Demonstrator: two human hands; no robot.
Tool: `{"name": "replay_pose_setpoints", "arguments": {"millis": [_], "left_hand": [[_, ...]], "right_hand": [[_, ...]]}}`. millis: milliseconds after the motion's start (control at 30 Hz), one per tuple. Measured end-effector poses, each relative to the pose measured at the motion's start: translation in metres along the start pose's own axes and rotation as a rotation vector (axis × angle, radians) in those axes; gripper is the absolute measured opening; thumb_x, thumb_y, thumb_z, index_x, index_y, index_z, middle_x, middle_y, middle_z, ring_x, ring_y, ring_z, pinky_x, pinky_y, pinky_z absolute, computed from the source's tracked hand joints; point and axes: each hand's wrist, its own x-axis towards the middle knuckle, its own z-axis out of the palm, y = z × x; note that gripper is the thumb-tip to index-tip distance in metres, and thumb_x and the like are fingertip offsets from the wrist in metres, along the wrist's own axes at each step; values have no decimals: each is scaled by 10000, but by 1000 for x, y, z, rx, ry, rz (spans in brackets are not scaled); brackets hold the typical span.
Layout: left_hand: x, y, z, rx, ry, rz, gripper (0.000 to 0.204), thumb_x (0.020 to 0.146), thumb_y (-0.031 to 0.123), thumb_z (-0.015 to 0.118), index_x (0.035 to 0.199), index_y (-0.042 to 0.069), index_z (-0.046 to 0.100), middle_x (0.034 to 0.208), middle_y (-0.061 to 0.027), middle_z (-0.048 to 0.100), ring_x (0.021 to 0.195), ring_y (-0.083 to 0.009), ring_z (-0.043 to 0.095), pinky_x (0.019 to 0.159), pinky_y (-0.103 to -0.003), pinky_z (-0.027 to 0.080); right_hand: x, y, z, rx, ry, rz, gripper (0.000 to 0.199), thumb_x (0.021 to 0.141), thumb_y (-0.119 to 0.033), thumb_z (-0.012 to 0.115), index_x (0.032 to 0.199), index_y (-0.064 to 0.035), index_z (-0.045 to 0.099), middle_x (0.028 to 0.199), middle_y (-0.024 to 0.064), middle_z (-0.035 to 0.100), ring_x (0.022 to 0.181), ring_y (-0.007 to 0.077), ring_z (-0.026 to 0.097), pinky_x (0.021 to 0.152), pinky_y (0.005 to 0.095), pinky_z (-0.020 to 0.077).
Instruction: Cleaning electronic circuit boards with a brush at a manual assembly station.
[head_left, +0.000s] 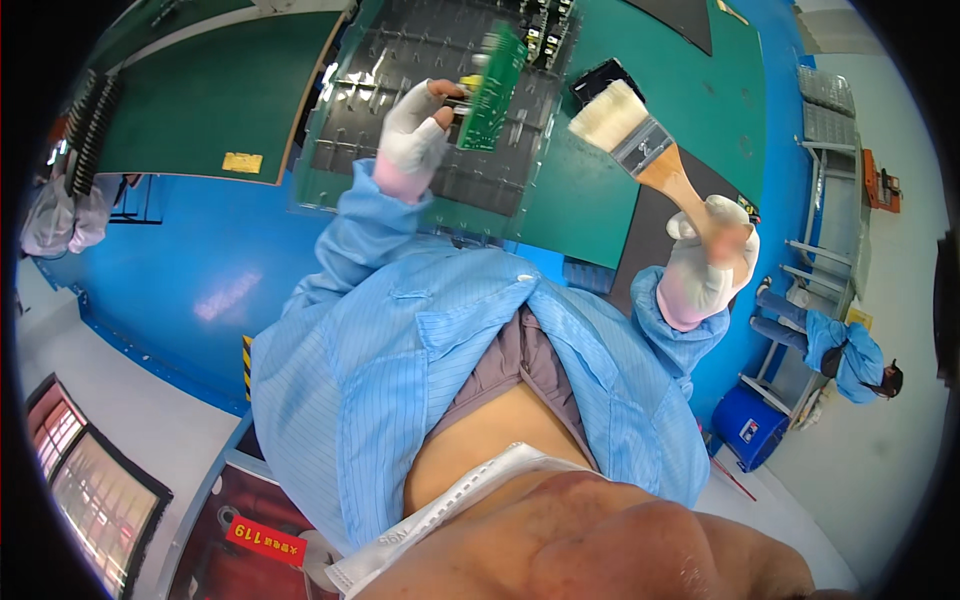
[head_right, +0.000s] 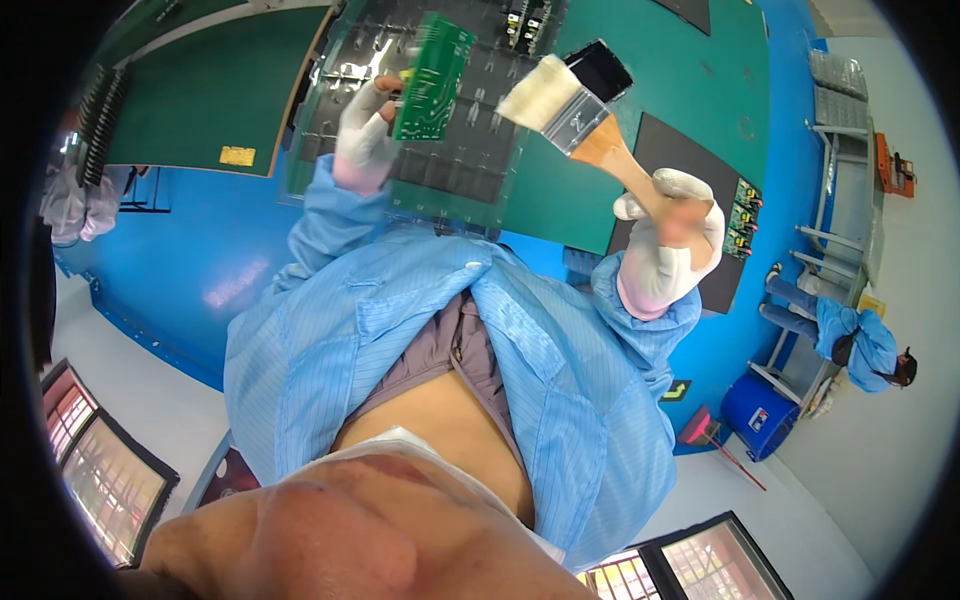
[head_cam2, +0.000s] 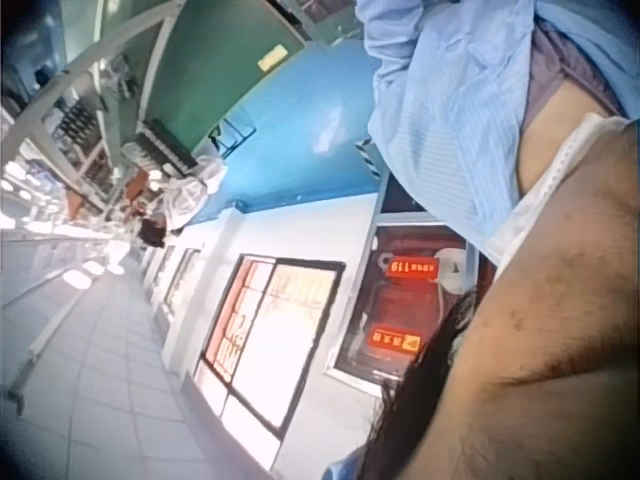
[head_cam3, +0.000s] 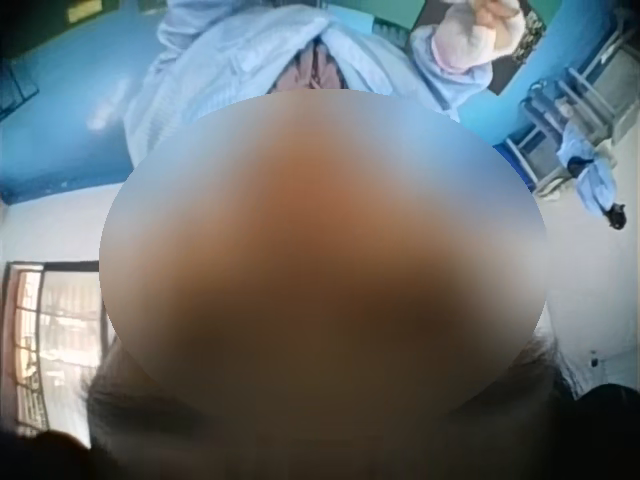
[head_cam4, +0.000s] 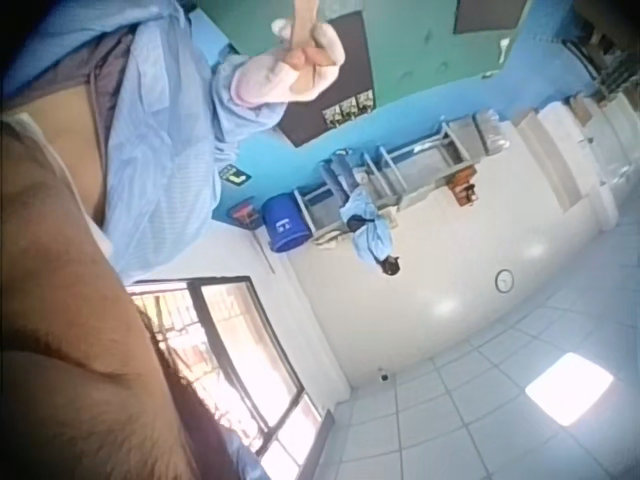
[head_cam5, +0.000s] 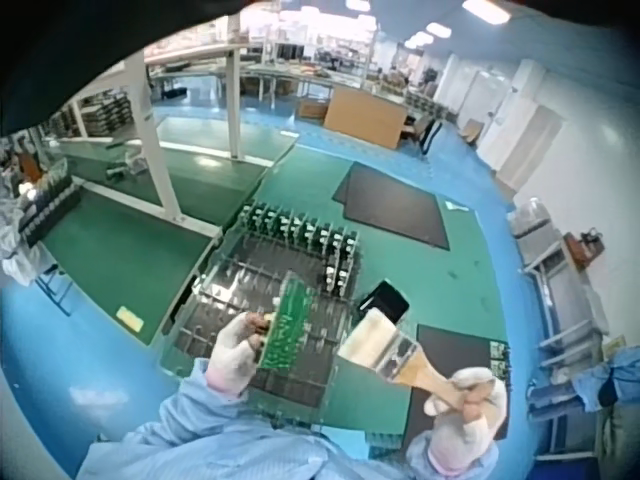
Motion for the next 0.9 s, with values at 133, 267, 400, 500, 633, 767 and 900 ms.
{"name": "replay_pose_setpoints", "arguments": {"millis": [133, 267, 400, 500, 633, 767, 900], "left_hand": [[4, -25, 11, -633, 194, -96, 395, 826, 53, 580, 1202, 76, 458, 1089, -113, 562, 925, -212, 582, 795, -338, 495], [6, -40, 11, -744, 88, -126, 431, 821, 87, 591, 1221, 39, 438, 1156, -139, 545, 1015, -231, 568, 857, -347, 489], [2, -43, 11, -916, 178, -287, 442, 821, 93, 592, 1227, 25, 432, 1161, -136, 544, 1018, -231, 568, 860, -342, 488], [-1, -42, 9, -754, 107, -154, 455, 813, 81, 596, 1233, 26, 430, 1168, -133, 542, 1026, -225, 564, 862, -331, 487], [-4, -37, 11, -687, 82, -111, 470, 807, 70, 599, 1241, 26, 424, 1168, -131, 543, 1033, -222, 561, 870, -325, 484], [-4, -32, 19, -671, 41, -128, 479, 803, 64, 599, 1246, 25, 420, 1164, -128, 546, 1030, -218, 563, 875, -321, 481], [-7, -24, 24, -638, -26, -110, 475, 805, 64, 597, 1245, 25, 422, 1156, -123, 551, 1010, -210, 570, 873, -315, 479]], "right_hand": [[6, 10, 19, 74, 24, 75, 118, 827, -97, 553, 866, 10, 525, 1052, 209, 529, 703, 250, 560, 604, 314, 494], [15, 22, 41, 38, -29, 131, 126, 830, -94, 534, 865, 26, 519, 1028, 211, 539, 701, 233, 561, 603, 299, 494], [19, 29, 56, -24, -150, 165, 138, 830, -89, 518, 869, 43, 512, 1007, 214, 549, 693, 220, 562, 592, 283, 493], [17, 27, 46, -170, -198, 173, 142, 816, -77, 522, 860, 57, 505, 980, 219, 559, 655, 217, 560, 579, 274, 493], [23, 22, 28, -195, -188, 145, 146, 805, -68, 527, 863, 65, 507, 976, 224, 564, 615, 216, 560, 570, 267, 494], [28, 17, 39, -136, -133, 133, 148, 799, -60, 528, 873, 67, 511, 978, 230, 568, 585, 217, 563, 565, 264, 497], [30, 24, 63, 15, -123, 203, 145, 801, -52, 521, 885, 65, 514, 971, 236, 574, 574, 219, 569, 562, 267, 498]]}}
